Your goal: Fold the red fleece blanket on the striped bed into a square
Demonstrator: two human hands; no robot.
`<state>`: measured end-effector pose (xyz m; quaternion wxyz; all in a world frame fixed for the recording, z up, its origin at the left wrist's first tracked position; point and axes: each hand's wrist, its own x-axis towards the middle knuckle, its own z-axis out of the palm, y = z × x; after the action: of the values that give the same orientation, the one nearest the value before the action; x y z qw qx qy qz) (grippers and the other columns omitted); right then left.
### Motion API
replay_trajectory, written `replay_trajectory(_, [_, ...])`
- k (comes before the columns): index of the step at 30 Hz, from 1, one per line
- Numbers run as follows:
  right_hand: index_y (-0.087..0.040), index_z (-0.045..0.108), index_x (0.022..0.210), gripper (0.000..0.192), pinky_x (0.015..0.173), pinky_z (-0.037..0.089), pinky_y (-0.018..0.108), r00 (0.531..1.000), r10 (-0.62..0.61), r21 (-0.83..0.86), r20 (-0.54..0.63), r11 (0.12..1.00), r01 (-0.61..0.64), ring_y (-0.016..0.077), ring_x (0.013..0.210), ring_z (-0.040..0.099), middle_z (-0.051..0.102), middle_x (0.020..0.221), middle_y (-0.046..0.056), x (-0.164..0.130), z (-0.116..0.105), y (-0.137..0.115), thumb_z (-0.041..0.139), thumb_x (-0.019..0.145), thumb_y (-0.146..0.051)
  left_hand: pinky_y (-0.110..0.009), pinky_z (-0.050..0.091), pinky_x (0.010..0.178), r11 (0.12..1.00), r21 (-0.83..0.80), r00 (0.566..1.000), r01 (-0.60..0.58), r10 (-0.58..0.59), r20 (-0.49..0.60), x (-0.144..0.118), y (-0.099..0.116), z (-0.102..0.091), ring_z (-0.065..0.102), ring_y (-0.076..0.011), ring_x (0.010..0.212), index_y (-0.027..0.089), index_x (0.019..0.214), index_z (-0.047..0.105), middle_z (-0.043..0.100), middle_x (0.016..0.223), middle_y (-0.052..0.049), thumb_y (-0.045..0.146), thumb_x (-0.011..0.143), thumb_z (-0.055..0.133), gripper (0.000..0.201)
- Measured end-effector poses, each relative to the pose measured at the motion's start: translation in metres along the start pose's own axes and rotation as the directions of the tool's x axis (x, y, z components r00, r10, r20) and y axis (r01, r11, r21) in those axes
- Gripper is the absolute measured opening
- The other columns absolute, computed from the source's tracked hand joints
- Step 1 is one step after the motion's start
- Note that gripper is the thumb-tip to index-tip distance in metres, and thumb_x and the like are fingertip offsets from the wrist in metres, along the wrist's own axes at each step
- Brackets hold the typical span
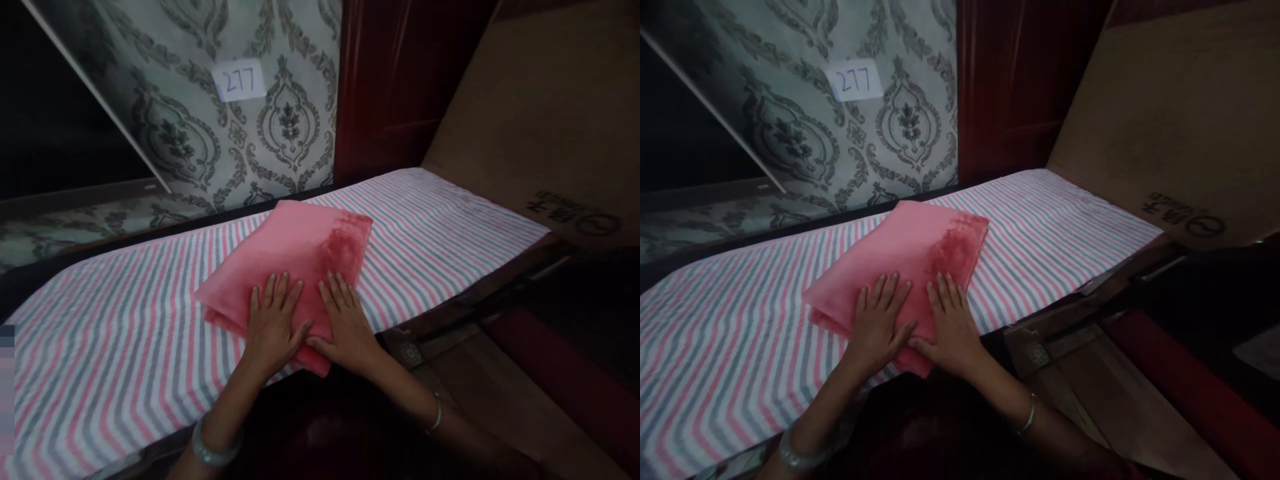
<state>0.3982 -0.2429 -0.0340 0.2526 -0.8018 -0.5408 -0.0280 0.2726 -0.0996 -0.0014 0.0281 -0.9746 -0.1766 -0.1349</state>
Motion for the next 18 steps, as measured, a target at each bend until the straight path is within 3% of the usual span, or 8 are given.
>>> replay_trajectory(5, [-0.007,0.025,0.157,0.091,0.121,0.022,0.053,0.997,-0.067,0.069,0.037,0.996,0.064,0.0308,0.153,0.013,0.022,0.163,0.019,0.008,-0.025,0.007,0.051,0.090,-0.063,-0.067,0.019,0.116,0.999,-0.010,0.997,-0.051,0.050,-0.060,0.005,0.002,-0.007,0.028,-0.0385,0.148,0.021,0.153,0.038,0.034,0.160,-0.015,0.047,0.091,0.051,0.068])
replay_trajectory(9, [-0.010,0.023,0.158,0.073,0.121,0.022,0.051,0.997,0.009,0.062,-0.073,0.998,-0.004,0.0276,0.152,0.018,0.026,0.163,0.016,0.040,-0.041,0.030,0.042,0.098,-0.046,-0.061,0.020,0.119,0.989,-0.050,0.990,-0.141,0.139,-0.036,0.029,0.010,-0.024,0.030,-0.0310,0.148,0.016,0.154,0.035,0.040,0.157,-0.015,0.040,0.097,0.042,0.062])
replay_trajectory(13, [-0.005,0.027,0.156,0.065,0.121,0.019,0.053,0.969,0.208,-0.041,-0.132,0.976,-0.215,0.0302,0.152,0.015,0.024,0.163,0.018,0.080,-0.032,0.048,0.037,0.097,-0.031,-0.060,0.014,0.121,0.960,-0.081,0.961,-0.267,0.272,0.054,0.078,0.020,-0.034,0.024,-0.0261,0.151,0.016,0.155,0.032,0.034,0.160,-0.014,0.041,0.100,0.039,0.061])
replay_trajectory(18, [-0.005,0.030,0.155,0.067,0.120,0.021,0.052,0.950,0.306,-0.173,-0.064,0.934,-0.313,0.0311,0.153,0.013,0.019,0.164,0.018,0.093,-0.007,0.053,0.043,0.095,-0.032,-0.061,0.014,0.121,0.928,-0.098,0.921,-0.359,0.369,0.122,0.118,0.017,-0.006,0.026,-0.0271,0.150,0.020,0.155,0.033,0.038,0.159,-0.012,0.054,0.097,0.044,0.068])
